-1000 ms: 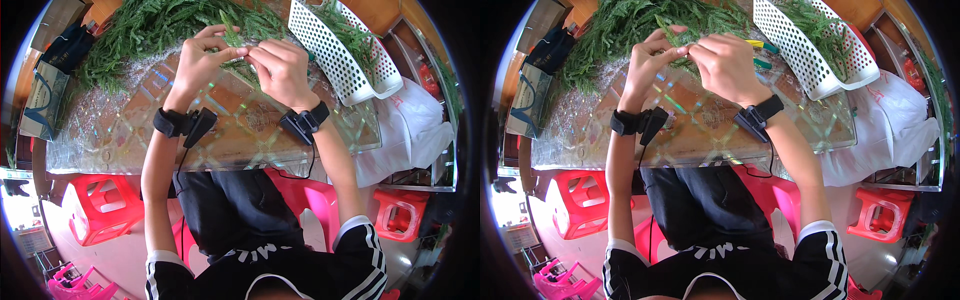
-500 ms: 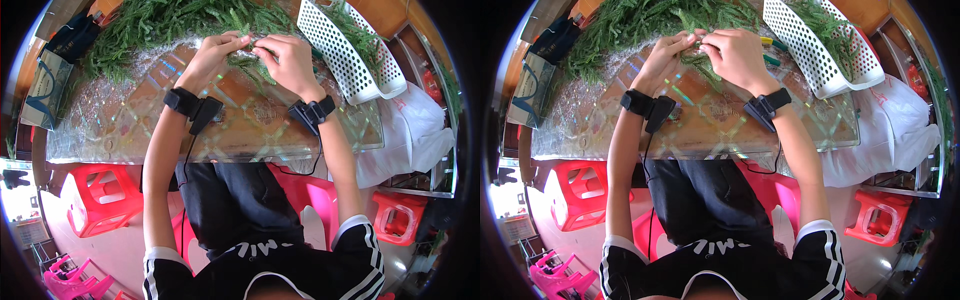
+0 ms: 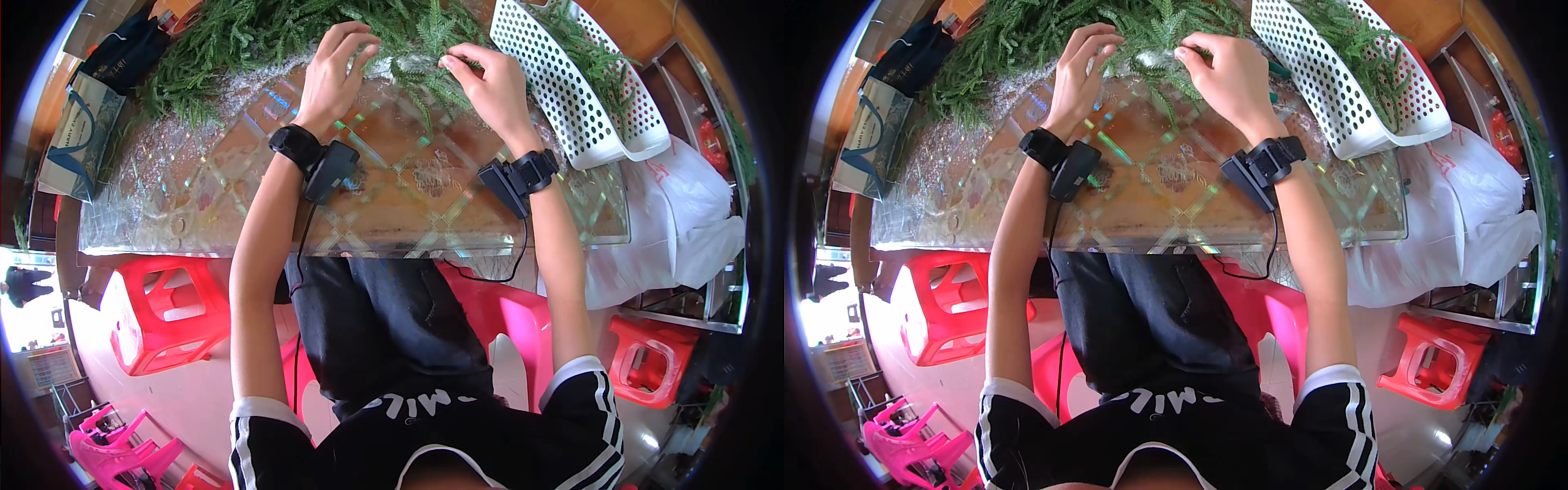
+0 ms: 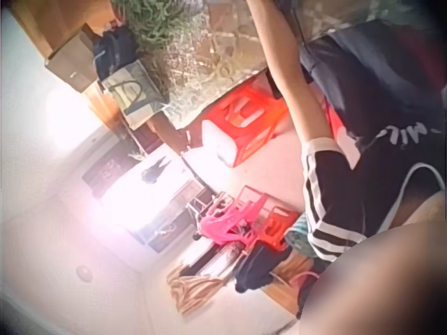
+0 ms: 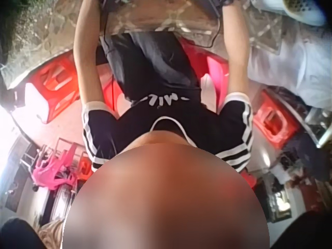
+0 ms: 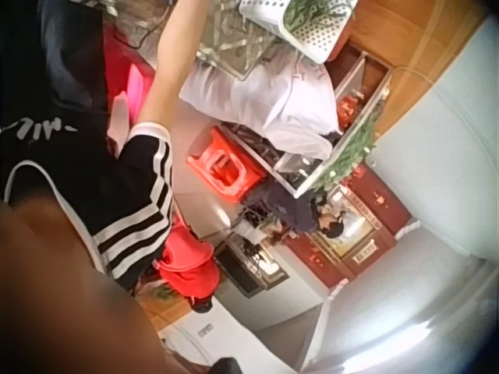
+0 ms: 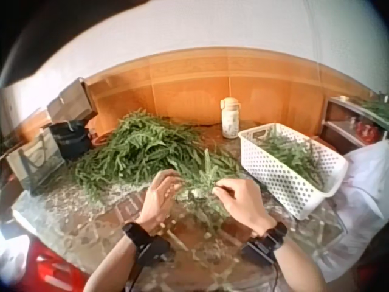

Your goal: Trimming green plant stems and placing them into a plastic basket.

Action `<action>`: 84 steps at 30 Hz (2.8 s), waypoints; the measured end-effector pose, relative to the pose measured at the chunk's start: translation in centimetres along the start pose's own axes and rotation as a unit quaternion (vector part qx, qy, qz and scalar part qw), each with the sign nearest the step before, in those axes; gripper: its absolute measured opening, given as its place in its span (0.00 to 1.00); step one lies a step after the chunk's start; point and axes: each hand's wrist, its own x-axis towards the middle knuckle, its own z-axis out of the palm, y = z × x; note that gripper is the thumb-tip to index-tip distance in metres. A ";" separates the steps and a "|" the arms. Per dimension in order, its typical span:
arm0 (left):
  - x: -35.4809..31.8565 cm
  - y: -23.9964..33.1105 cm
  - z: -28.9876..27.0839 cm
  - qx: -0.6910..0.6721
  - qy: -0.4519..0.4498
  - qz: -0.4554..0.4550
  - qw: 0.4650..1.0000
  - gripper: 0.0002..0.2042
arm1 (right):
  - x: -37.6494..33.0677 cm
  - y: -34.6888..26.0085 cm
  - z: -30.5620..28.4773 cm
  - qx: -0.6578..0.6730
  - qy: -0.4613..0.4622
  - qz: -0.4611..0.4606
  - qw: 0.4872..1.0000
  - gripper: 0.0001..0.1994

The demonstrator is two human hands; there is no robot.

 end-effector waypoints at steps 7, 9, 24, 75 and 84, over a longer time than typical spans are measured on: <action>0.4 0.6 -0.7 0.219 -0.006 0.189 0.957 0.15 | 0.1 0.5 -0.2 0.022 0.018 0.008 1.000 0.11; 0.7 0.7 -0.9 0.255 0.036 0.227 0.939 0.17 | 0.0 0.3 -0.3 0.021 0.018 0.012 1.000 0.12; 1.2 5.2 0.0 0.134 0.089 0.125 0.979 0.08 | 0.1 -0.5 0.0 0.011 0.008 -0.035 0.999 0.10; 1.7 4.9 1.1 0.198 0.170 0.126 0.957 0.05 | 1.9 -0.6 2.0 -0.042 0.247 -0.273 0.929 0.11; 1.8 4.0 0.8 0.235 0.178 0.140 0.945 0.07 | 2.1 -0.7 3.0 0.035 0.257 -0.217 0.941 0.11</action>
